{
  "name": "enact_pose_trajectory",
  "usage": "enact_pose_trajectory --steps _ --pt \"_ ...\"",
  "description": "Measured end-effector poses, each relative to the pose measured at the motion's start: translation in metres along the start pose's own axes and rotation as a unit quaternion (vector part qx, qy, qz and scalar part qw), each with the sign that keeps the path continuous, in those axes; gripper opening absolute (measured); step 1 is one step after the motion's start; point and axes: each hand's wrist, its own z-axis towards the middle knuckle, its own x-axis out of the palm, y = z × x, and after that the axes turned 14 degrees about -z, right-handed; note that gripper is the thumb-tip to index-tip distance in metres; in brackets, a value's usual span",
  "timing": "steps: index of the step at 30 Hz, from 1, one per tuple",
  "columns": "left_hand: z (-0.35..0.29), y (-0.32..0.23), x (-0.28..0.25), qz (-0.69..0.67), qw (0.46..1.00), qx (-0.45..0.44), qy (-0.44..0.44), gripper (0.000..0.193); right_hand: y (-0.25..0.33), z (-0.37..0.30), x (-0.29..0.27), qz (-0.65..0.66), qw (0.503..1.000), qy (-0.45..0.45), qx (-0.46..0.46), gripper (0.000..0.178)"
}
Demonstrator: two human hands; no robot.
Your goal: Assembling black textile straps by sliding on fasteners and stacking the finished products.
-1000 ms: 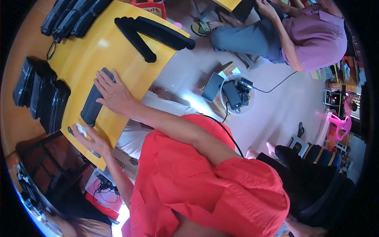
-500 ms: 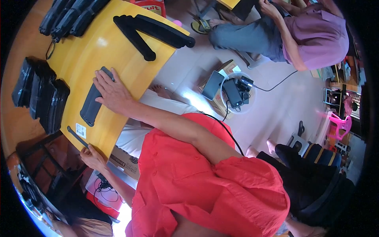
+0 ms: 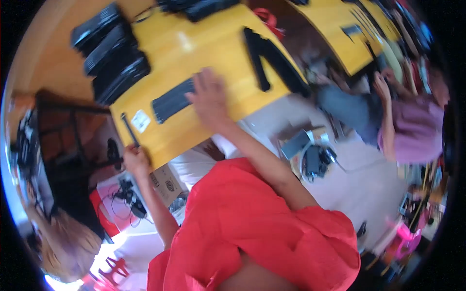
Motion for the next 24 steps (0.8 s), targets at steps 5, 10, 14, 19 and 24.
enact_pose_trajectory --steps 5,10,14,19,24 --pt "-0.025 -0.014 -0.004 -0.073 0.996 0.006 -0.053 0.024 -0.003 -0.002 -0.016 0.075 0.994 -0.079 0.000 0.034" --pt "-0.039 -0.012 -0.012 -0.095 0.993 -0.003 -0.073 0.034 0.040 -0.029 -0.037 0.149 0.978 -0.042 -0.138 0.028" --pt "-0.042 -0.020 -0.015 -0.101 0.992 -0.044 -0.062 0.036 0.082 -0.059 -0.037 0.224 0.941 0.060 -0.247 0.036" --pt "-0.044 -0.009 -0.013 -0.140 0.987 -0.019 -0.077 0.026 0.107 -0.067 -0.035 0.205 0.895 0.068 -0.391 0.045" --pt "-0.035 0.005 -0.024 -0.346 0.925 -0.157 -0.008 0.015 0.110 -0.068 -0.016 0.175 0.878 0.018 -0.444 0.040"
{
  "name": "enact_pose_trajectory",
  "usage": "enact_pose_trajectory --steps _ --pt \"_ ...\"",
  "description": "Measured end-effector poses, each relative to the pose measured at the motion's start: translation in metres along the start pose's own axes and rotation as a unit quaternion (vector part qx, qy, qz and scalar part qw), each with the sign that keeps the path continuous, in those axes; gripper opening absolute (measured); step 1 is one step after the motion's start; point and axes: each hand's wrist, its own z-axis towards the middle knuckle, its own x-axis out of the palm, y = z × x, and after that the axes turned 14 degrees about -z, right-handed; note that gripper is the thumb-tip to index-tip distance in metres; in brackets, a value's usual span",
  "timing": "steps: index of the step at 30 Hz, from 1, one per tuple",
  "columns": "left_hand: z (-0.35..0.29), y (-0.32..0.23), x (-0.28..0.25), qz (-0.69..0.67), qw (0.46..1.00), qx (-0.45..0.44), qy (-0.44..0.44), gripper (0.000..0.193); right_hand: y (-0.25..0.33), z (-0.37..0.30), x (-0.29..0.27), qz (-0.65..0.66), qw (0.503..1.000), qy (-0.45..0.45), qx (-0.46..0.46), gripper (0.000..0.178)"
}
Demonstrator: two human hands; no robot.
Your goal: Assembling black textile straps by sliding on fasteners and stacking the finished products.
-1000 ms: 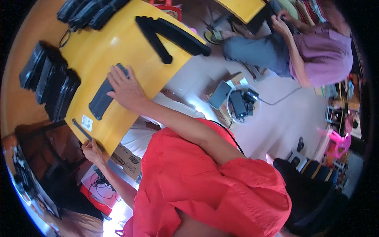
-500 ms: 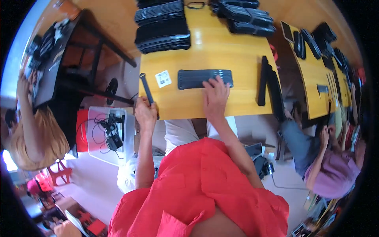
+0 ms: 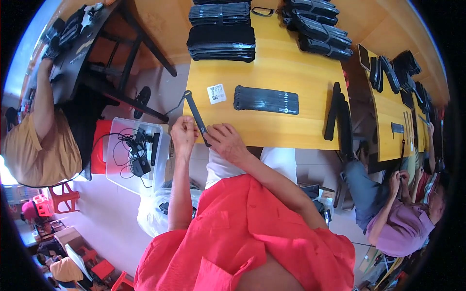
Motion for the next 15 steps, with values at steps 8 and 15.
enact_pose_trajectory --steps 8,15 --pt "-0.017 -0.015 -0.007 0.073 0.975 0.204 -0.043 0.021 -0.015 -0.017 -0.049 0.170 0.972 0.047 0.155 0.027" --pt "-0.062 -0.011 0.021 -0.164 0.888 -0.276 0.328 0.057 -0.045 -0.035 -0.095 0.579 0.742 0.018 0.339 0.016"
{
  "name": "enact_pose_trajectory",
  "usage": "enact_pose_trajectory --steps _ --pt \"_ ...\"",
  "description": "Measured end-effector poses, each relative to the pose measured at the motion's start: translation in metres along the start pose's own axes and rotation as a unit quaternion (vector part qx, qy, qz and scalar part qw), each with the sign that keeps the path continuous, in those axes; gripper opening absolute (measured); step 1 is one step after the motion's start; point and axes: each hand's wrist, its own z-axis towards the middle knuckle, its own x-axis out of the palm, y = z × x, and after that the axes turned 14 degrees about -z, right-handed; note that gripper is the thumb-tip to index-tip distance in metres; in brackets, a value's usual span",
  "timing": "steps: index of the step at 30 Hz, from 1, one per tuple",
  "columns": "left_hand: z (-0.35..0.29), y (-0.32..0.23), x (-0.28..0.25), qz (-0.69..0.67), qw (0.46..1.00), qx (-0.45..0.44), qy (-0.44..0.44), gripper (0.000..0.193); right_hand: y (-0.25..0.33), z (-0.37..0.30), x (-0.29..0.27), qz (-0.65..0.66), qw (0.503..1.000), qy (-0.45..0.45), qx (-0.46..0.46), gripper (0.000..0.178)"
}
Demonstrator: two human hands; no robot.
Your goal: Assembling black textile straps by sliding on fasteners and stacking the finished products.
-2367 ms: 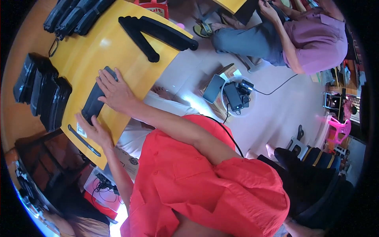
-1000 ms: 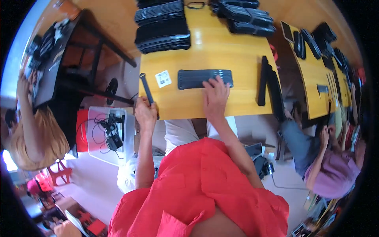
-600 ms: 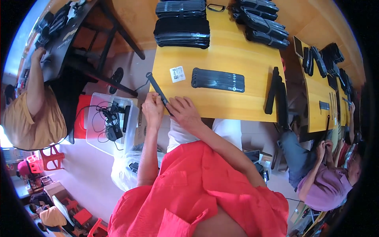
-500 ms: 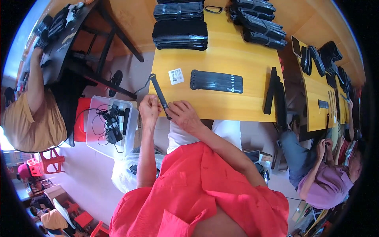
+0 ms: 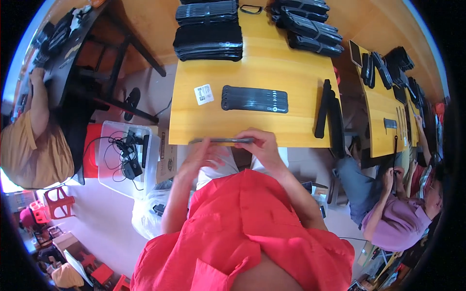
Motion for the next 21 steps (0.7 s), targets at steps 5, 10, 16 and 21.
enact_pose_trajectory --steps 5,10,16,21 --pt "0.029 0.010 0.009 -0.334 0.933 0.132 -0.021 0.033 -0.010 -0.012 -0.033 -0.022 0.997 0.056 -0.051 0.021" --pt "0.029 -0.003 0.028 -0.235 0.944 0.227 -0.046 0.023 0.003 -0.015 -0.051 0.229 0.964 0.026 0.132 0.030" --pt "0.029 -0.009 0.041 -0.159 0.952 0.253 -0.059 0.022 -0.010 -0.018 -0.057 0.153 0.975 -0.025 0.159 0.027" --pt "0.030 -0.011 0.032 -0.159 0.961 0.223 -0.048 0.020 -0.016 -0.019 -0.070 0.055 0.980 -0.090 0.171 0.021"
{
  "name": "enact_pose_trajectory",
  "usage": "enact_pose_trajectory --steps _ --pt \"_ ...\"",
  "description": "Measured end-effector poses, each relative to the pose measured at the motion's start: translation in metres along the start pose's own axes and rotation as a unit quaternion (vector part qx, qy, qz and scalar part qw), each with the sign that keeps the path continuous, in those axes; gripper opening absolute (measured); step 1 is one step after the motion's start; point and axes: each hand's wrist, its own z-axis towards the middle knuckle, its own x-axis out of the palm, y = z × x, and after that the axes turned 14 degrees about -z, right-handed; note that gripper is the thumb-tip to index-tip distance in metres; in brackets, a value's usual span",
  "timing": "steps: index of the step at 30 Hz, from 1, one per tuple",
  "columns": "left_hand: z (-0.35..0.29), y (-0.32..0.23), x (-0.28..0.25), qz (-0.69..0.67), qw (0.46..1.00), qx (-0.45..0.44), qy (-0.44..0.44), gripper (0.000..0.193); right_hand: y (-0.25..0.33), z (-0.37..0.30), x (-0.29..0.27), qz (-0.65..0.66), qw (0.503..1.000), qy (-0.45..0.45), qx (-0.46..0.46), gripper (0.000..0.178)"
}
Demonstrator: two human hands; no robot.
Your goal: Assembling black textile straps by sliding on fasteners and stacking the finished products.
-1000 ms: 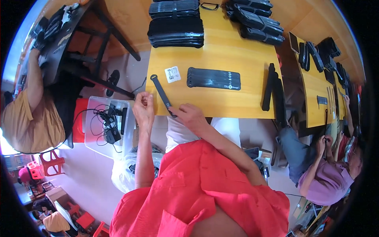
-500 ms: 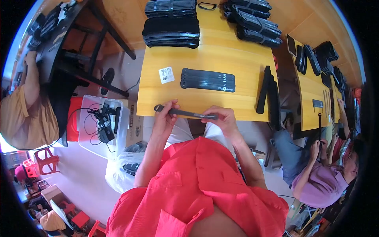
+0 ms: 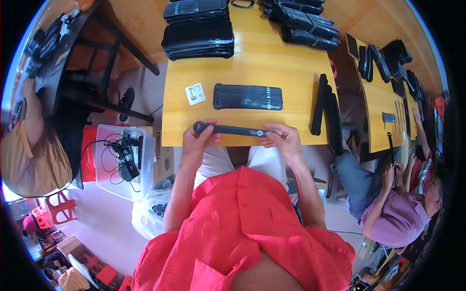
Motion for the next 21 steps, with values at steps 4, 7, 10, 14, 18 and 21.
enact_pose_trajectory --steps 4,7,10,14,18,21 --pt "0.011 -0.004 -0.006 0.076 0.996 -0.046 0.021 0.017 -0.007 0.006 -0.018 -0.114 0.992 -0.061 -0.005 0.015" --pt "0.022 -0.006 0.003 0.087 0.996 -0.033 0.012 0.014 -0.012 0.015 -0.027 -0.111 0.989 -0.097 -0.021 0.010" --pt "0.036 -0.005 0.012 0.117 0.993 0.008 0.014 0.011 -0.012 0.023 -0.035 -0.062 0.990 -0.120 -0.027 0.009" --pt "0.058 -0.001 0.014 0.222 0.972 0.074 0.024 0.009 -0.009 0.033 -0.037 -0.026 0.984 -0.173 -0.025 0.007" --pt "0.066 0.007 0.016 0.225 0.970 0.089 0.007 0.009 -0.018 0.042 -0.043 -0.085 0.977 -0.186 -0.052 0.005" --pt "0.071 0.014 0.007 0.248 0.962 0.116 -0.003 0.010 -0.023 0.049 -0.040 -0.091 0.970 -0.213 -0.068 0.006"
